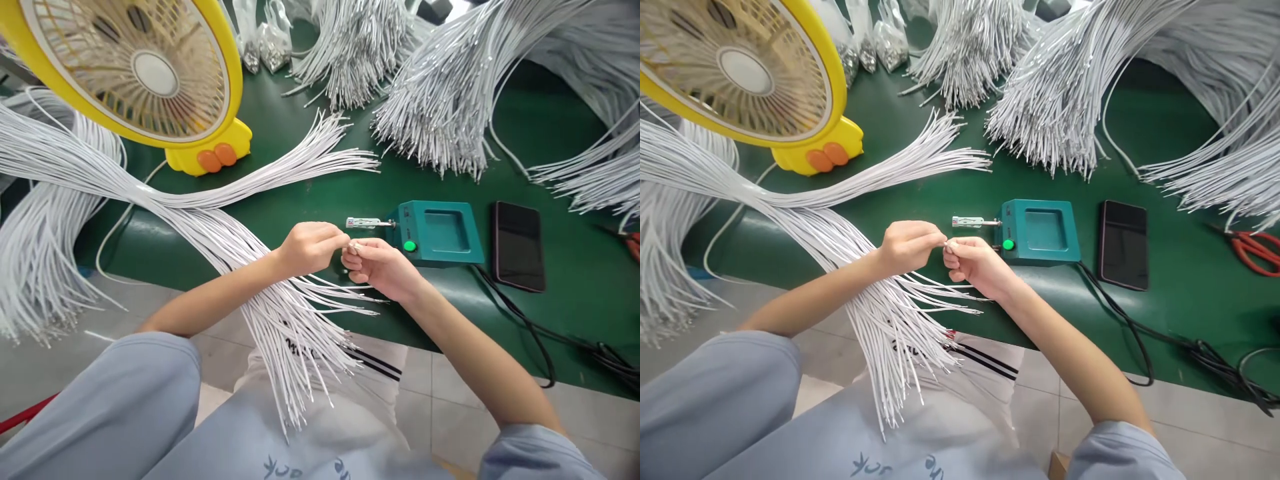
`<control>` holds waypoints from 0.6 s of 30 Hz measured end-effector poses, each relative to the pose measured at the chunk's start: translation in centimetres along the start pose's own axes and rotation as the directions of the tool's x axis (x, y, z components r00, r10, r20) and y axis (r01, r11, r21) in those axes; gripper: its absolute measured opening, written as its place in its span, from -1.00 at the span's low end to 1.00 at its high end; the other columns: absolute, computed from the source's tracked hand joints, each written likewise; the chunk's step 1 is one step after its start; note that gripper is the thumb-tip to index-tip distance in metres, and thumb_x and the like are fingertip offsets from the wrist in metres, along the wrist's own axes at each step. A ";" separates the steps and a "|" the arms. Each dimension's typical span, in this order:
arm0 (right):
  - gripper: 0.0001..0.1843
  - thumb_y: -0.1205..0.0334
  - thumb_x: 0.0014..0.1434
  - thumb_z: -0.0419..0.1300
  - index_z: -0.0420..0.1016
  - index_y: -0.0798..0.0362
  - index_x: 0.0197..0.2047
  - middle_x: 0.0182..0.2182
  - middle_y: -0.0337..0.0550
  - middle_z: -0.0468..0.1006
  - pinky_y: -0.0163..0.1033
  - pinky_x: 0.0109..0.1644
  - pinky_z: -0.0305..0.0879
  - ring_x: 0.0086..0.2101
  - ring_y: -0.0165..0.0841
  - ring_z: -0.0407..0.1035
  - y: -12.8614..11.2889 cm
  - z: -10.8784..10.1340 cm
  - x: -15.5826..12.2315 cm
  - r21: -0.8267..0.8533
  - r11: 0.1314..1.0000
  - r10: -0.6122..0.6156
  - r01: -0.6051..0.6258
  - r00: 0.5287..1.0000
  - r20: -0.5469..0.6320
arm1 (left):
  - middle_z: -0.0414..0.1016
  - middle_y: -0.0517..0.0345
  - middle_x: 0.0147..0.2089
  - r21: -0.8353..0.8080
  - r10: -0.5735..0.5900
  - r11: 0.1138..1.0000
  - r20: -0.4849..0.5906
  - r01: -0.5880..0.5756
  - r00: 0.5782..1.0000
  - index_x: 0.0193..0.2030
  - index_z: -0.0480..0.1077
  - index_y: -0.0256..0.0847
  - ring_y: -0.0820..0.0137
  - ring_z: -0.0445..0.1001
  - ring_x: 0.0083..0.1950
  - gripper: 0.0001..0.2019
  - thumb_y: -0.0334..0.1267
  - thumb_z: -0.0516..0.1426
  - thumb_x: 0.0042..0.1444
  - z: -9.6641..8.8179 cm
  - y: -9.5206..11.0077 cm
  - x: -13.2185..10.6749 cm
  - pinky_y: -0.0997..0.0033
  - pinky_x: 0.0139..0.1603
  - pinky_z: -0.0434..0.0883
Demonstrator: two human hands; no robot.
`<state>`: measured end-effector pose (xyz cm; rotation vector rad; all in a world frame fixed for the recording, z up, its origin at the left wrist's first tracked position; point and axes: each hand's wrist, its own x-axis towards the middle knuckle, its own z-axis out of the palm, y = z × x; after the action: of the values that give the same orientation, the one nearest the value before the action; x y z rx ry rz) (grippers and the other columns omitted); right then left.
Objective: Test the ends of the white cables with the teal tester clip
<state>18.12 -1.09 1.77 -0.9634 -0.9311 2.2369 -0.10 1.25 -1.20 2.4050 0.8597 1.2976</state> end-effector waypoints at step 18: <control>-0.75 0.24 0.26 0.05 0.50 0.18 -0.16 -0.18 0.12 0.54 0.08 0.12 0.08 -0.06 -0.08 0.31 -3.1 -0.9 -0.4 -0.844 -0.473 -0.517 -0.254 0.855 0.032 | 0.41 0.26 -0.54 -0.622 -0.663 0.366 0.348 0.692 0.663 -0.09 0.41 -0.40 0.54 0.44 -0.62 -0.74 -0.53 0.17 0.03 0.3 -0.7 2.0 0.63 -0.60 0.35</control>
<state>19.66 0.93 3.87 -1.6375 -2.6407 -0.0917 0.74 3.02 -0.33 1.1942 0.9431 0.9479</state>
